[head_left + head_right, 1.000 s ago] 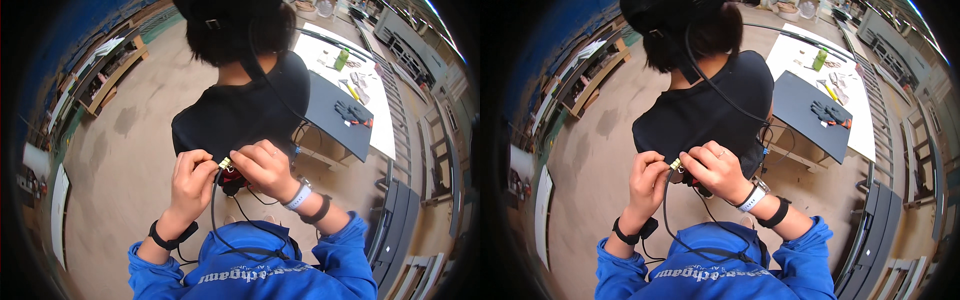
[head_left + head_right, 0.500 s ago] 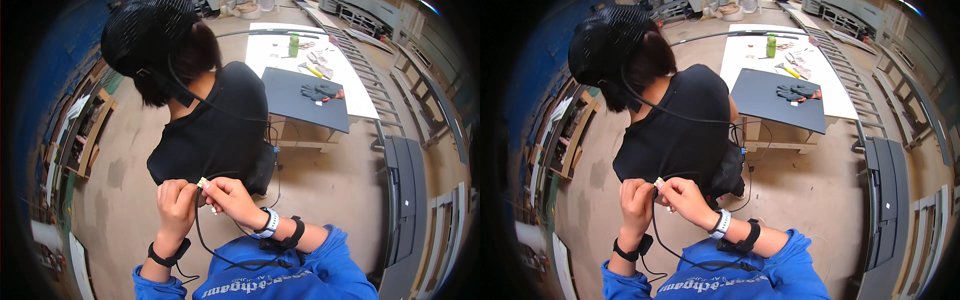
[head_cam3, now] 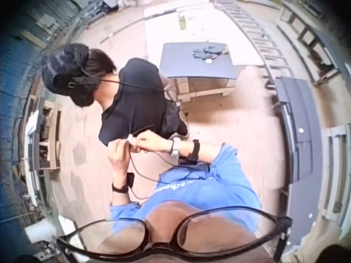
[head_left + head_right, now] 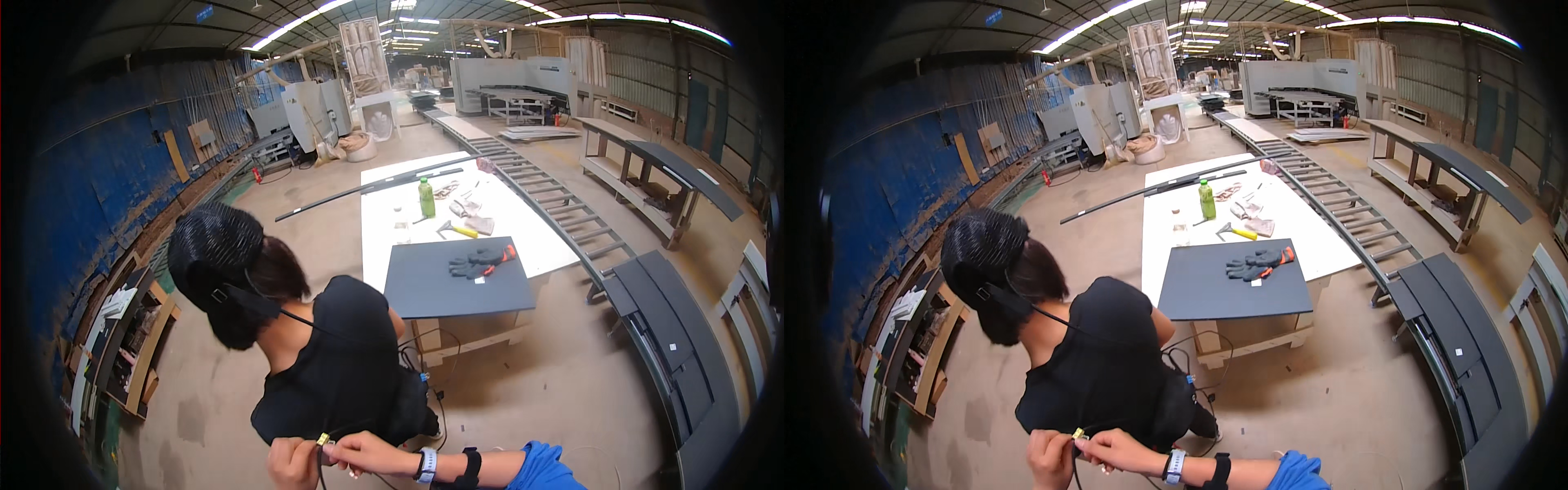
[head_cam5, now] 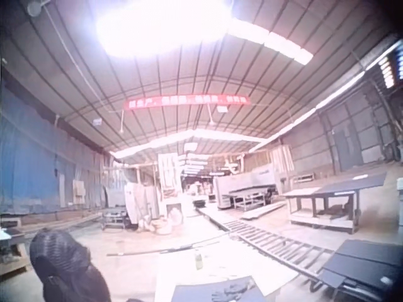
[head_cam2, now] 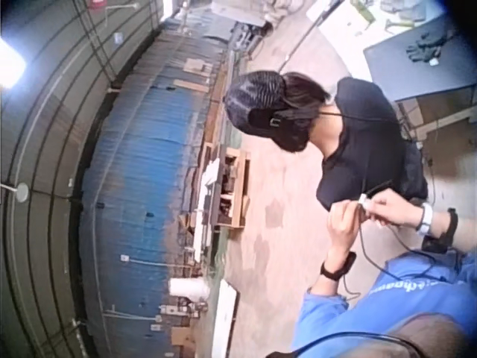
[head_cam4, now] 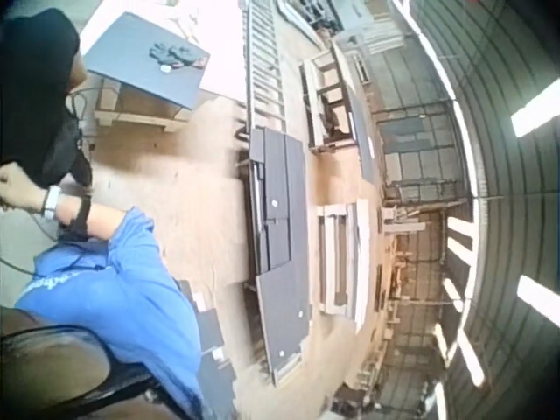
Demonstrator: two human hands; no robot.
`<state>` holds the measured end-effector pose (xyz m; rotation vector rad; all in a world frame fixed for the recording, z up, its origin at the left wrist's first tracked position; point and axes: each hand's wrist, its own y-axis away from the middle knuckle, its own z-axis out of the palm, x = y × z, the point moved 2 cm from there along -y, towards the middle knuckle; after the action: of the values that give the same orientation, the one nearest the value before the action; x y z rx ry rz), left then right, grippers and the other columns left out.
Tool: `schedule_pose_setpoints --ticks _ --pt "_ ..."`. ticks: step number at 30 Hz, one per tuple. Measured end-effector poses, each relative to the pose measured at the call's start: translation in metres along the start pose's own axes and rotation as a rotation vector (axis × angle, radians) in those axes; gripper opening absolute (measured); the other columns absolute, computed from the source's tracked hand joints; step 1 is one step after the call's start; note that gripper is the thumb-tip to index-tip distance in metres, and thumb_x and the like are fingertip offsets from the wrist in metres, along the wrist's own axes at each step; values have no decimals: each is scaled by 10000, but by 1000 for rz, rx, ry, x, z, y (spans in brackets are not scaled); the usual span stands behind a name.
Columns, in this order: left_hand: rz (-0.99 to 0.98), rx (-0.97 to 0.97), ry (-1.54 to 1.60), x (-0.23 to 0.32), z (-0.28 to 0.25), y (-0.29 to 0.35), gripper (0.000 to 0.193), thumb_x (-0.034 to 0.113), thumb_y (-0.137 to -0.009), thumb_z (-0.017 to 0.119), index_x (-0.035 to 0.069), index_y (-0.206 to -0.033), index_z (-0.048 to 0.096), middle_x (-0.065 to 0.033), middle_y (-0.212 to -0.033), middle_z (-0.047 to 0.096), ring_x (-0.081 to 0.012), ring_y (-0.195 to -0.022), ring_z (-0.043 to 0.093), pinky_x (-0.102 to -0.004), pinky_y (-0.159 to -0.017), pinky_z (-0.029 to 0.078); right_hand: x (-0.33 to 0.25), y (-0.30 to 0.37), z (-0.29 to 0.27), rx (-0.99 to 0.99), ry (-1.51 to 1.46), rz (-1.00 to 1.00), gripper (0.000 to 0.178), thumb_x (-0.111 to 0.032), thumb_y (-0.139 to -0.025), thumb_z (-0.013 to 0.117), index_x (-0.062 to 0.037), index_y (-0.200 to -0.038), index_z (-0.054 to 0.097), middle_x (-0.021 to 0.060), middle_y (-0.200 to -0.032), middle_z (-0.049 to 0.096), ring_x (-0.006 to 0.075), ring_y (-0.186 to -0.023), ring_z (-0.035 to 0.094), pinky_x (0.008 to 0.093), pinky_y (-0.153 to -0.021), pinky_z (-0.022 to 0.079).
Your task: Cleaning, scraping, and organizing large grey furniture panels on a factory floor.
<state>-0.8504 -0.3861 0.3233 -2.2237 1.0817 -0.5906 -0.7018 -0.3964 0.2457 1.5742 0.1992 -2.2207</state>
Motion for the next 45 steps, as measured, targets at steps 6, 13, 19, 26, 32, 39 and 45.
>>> schedule_pose_setpoints --ticks 6,13,19,26,32,39,45 --pt "-187 34 -168 10 35 -7 167 -53 -702 642 22 -845 598 -133 -802 564 -318 -753 549 -405 -655 442 -16 41 -69 -242 137 -72 389 -380 -935 559 -12 -818 603 6 -683 572 58 -602 555 228 -551 512" --pt "-366 22 -478 20 31 -9 121 21 -758 687 30 -848 606 -113 -819 572 -298 -754 552 -381 -647 453 -27 77 -214 -155 130 139 276 -285 -931 595 -12 -928 630 16 -746 618 64 -628 586 221 -569 499" --pt "-604 221 -625 58 -2 0 121 -39 -758 635 23 -854 598 -112 -813 578 -300 -752 560 -371 -642 451 -37 77 -212 -254 272 186 243 -247 -933 593 -7 -910 622 17 -755 622 73 -635 584 222 -576 485" --pt "-484 -15 -88 143 113 -26 133 33 -710 679 63 -831 634 -79 -824 604 -272 -690 583 -355 -586 473 -28 53 -207 -435 612 -70 238 -240 -906 598 -18 -824 615 85 -612 588 160 -575 602 302 -551 474" --pt "-599 -258 478 138 227 7 106 65 -756 668 73 -861 655 -76 -837 613 -262 -720 616 -356 -616 495 47 56 -259 -434 1073 -67 283 -299 -833 576 -23 -827 637 206 -762 638 391 -746 623 468 -663 492" --pt "-515 -465 639 144 281 -32 107 39 -793 657 3 -892 640 -109 -835 611 -220 -691 618 -284 -589 500 90 132 -400 -171 1145 313 316 -357 -854 593 -47 -895 640 169 -840 664 353 -812 639 440 -718 493" --pt "-571 -678 537 129 350 -74 175 71 -799 654 4 -958 625 -132 -859 624 -247 -741 640 -312 -651 512 67 142 -564 90 992 359 374 -401 -837 604 -44 -928 666 178 -893 678 342 -869 650 428 -784 502"
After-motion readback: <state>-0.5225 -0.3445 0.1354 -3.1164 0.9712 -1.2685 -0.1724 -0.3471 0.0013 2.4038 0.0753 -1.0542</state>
